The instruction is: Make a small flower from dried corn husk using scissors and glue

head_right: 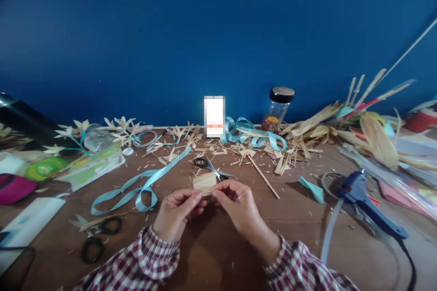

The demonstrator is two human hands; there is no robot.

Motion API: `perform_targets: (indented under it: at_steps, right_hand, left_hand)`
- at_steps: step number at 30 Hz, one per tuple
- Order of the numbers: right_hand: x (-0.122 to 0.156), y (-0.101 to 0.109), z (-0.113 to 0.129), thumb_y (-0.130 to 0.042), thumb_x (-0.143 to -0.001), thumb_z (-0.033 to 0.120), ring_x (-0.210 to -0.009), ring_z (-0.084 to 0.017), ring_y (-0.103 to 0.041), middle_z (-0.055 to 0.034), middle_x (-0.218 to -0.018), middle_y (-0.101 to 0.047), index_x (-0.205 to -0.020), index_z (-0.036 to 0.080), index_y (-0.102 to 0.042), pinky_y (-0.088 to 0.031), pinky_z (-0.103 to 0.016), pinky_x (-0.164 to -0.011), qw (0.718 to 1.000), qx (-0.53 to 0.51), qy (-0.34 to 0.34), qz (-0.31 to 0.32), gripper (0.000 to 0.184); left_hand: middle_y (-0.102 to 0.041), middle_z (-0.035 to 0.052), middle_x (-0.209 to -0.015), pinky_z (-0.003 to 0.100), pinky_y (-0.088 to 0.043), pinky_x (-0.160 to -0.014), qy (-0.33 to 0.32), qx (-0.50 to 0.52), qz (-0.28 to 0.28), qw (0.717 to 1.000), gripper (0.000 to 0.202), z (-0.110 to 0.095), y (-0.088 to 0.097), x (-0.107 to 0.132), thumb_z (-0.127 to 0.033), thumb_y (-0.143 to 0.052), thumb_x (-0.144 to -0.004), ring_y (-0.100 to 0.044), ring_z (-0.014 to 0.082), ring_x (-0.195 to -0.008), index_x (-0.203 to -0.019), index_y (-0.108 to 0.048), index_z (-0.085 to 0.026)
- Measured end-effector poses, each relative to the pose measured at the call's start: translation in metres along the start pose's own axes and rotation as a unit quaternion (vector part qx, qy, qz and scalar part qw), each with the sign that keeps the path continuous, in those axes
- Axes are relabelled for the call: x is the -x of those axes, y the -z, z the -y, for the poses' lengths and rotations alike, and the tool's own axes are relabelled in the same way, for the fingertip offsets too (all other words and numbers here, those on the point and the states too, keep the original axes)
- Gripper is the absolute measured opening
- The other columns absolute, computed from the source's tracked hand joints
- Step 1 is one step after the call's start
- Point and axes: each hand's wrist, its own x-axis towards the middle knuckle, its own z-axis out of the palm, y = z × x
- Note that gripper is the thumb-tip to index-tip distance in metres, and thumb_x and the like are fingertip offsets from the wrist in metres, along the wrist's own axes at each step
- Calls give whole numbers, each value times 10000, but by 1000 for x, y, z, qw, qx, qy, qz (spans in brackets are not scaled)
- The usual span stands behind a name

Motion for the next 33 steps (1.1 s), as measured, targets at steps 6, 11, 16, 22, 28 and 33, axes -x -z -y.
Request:
perform_targets:
  at_steps: [6,11,16,22,28,33]
  right_hand:
    - [0,-2,-5,-693,-676,348,-538,-93,-551,1,-616,-631,-757,141,-619,-456,-203,-519,995,-70,-65,-5,235]
    - [2,-4,-4,-699,-675,323,-542,-91,-553,4,-608,-627,-742,138,-598,-459,-210,-541,996,-73,-60,-9,221]
    - [2,-4,-3,-704,-672,302,-566,-103,-569,12,-611,-616,-737,159,-547,-458,-218,-557,995,-85,-52,-3,222]
    - [3,-4,-1,-722,-663,285,-576,-102,-561,39,-626,-580,-766,198,-480,-439,-214,-562,993,-105,-55,-17,277]
    - [2,-3,-4,-684,-707,301,-565,-99,-509,49,-599,-523,-749,200,-459,-380,-207,-532,998,-52,-31,-34,250]
    - [1,-3,-2,-684,-699,314,-562,-94,-473,52,-611,-487,-722,196,-442,-357,-208,-528,997,-48,-23,-49,270]
  left_hand:
    - [-686,43,-569,192,-529,-538,31,36,-13,999,261,1,-1,-1,-229,-805,-483,-650,128,-561,-648,-646,-104]
    - [-680,43,-566,203,-531,-521,18,7,-21,1000,277,3,1,-2,-258,-795,-499,-651,137,-560,-656,-630,-100]
    - [-675,39,-571,196,-527,-526,10,-9,-28,1000,259,5,0,-1,-249,-782,-515,-653,136,-569,-645,-615,-99]
    - [-672,15,-567,188,-512,-498,-2,-2,-15,1000,405,3,-2,-1,-215,-780,-533,-647,137,-554,-860,-556,-130]
    - [-691,28,-649,227,-531,-530,7,10,-2,1000,506,-1,-3,0,-224,-751,-593,-668,173,-632,-994,-444,-179]
    - [-688,27,-683,232,-539,-534,14,37,14,999,304,2,-3,2,-221,-724,-624,-675,190,-699,-818,-495,-176]
